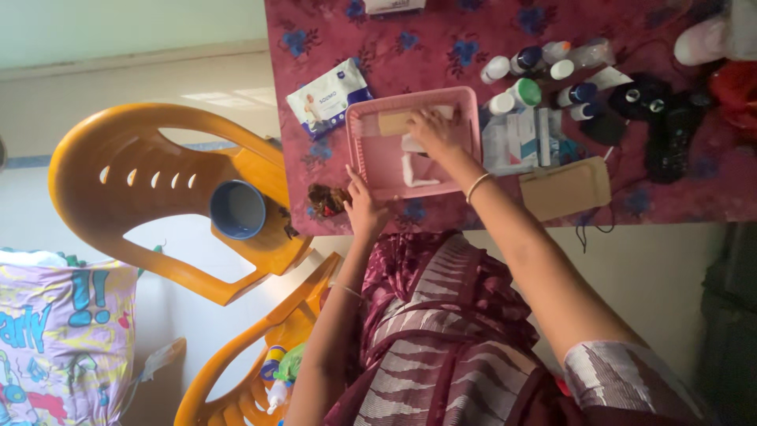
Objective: The person organizes items on a table by moving a tissue box and a packet of wipes, then empties a pink plastic basket containing various bottles, tubes, and a pair of scissors onto the table. The person then wipes the basket with a cloth and places it back on the table.
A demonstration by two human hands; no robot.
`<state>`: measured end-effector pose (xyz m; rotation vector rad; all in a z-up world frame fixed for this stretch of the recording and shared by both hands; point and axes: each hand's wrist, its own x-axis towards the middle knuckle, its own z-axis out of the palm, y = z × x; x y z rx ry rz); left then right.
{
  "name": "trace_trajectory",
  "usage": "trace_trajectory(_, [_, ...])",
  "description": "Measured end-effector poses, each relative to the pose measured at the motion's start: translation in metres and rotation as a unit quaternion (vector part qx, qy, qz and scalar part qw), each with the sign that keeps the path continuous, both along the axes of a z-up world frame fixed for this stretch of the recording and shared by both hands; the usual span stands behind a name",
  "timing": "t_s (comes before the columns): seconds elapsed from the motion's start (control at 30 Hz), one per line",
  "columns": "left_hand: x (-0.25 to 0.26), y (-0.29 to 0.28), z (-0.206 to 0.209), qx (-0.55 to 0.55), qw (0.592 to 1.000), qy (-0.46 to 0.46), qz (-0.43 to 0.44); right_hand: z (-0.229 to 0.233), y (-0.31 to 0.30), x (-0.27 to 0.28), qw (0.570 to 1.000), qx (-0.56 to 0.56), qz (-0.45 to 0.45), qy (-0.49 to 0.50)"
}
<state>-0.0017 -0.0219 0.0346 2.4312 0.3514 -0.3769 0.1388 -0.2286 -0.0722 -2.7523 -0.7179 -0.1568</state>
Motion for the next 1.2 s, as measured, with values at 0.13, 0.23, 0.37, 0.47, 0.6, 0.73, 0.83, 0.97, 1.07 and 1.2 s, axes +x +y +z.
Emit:
trace_trajectory(0.13, [0.000, 0.001, -0.001, -0.009, 1.000, -0.016, -0.006, 0.008, -0.016, 0.002, 0.993, 0.060, -0.020, 0.097])
trace_trajectory(0.23, [0.000, 0.002, -0.001, -0.016, 1.000, -0.011, -0.007, 0.023, -0.026, -0.001, 0.943, 0.267, -0.088, 0.179])
trace_trajectory(0.37, [0.000, 0.002, -0.005, -0.014, 1.000, -0.016, -0.014, 0.057, -0.041, -0.010, 0.739, 0.573, -0.127, 0.331])
trace_trajectory(0.47, [0.000, 0.006, -0.010, -0.014, 1.000, -0.004, -0.016, 0.095, -0.061, -0.034, 0.637, 0.664, -0.169, 0.354])
trace_trajectory(0.6, [0.000, 0.013, -0.018, 0.005, 0.999, -0.008, -0.046, 0.134, -0.082, -0.061, 0.592, 0.715, -0.198, 0.315])
trace_trajectory(0.73, [0.002, 0.014, -0.019, 0.005, 0.998, -0.010, -0.055, 0.145, -0.115, -0.092, 0.622, 0.705, -0.225, 0.254])
trace_trajectory(0.83, [0.002, 0.016, -0.015, -0.012, 0.998, -0.018, -0.056, 0.136, -0.142, -0.115, 0.629, 0.701, -0.264, 0.206])
trace_trajectory(0.97, [0.003, 0.017, -0.013, -0.010, 0.998, -0.005, -0.068, 0.116, -0.183, -0.151, 0.605, 0.699, -0.306, 0.228])
trace_trajectory(1.07, [0.006, 0.019, -0.014, -0.003, 0.998, -0.005, -0.069, 0.094, -0.216, -0.175, 0.617, 0.673, -0.329, 0.241])
trace_trajectory(1.2, [0.007, 0.020, -0.018, -0.011, 0.997, -0.003, -0.076, 0.049, -0.252, -0.201, 0.656, 0.600, -0.399, 0.225])
